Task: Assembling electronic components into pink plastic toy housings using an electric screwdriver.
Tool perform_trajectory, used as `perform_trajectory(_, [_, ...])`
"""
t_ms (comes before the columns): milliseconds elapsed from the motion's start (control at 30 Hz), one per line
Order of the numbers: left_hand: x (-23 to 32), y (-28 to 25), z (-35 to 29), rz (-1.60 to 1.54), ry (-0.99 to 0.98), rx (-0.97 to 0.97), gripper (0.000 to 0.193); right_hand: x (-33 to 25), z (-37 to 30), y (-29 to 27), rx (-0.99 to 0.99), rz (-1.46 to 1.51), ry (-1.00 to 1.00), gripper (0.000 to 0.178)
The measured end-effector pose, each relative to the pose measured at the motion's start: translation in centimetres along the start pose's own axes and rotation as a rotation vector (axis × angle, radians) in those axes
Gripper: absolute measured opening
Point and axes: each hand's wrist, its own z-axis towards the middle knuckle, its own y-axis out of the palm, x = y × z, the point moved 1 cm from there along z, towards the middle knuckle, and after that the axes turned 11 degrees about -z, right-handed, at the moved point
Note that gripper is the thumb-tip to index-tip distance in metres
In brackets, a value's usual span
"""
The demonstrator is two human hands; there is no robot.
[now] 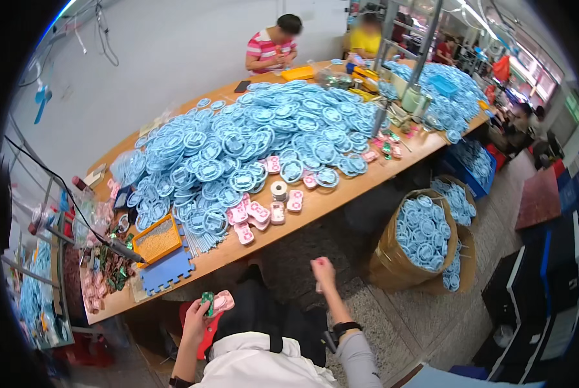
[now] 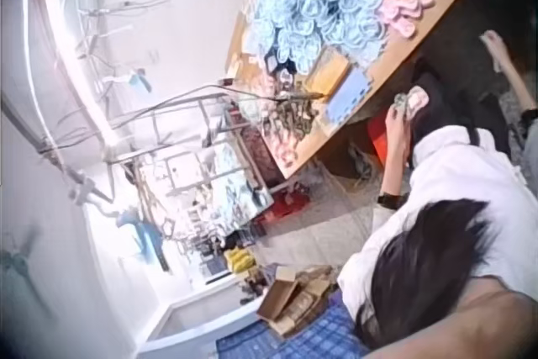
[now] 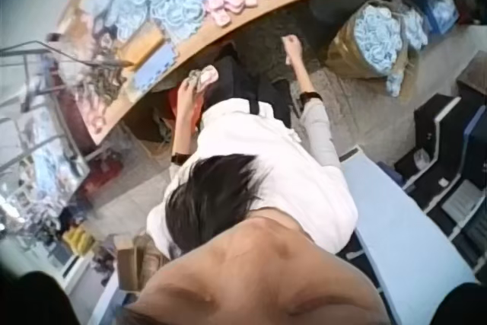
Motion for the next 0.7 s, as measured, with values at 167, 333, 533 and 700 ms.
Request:
perform_trajectory(167, [4.6, 2.1, 6.9, -0.019, 0.005, -0.057, 0.026, -12.7, -0.3, 9.4, -0.105, -0.218, -0.472, 0.027])
perform_trajectory(333, [9.7, -1.7, 14.2, 0.004, -0.044, -0.026, 0.032, -16.2, 0.5, 23.2, -0.476, -0.595, -0.947, 0.025])
perform_trajectory(533, [14.0, -6.1, 21.0, 0.073, -0.176, -0.048, 0.030, -14.9, 1.7, 30.7, -0.531, -0.502, -1.280, 0.046])
perform_trajectory(700, [13.9, -8.5, 22.6, -0.053, -0.136, -0.088, 0.028, -15.8, 2.2, 29.8, -0.375, -0.564, -1.498, 0.032])
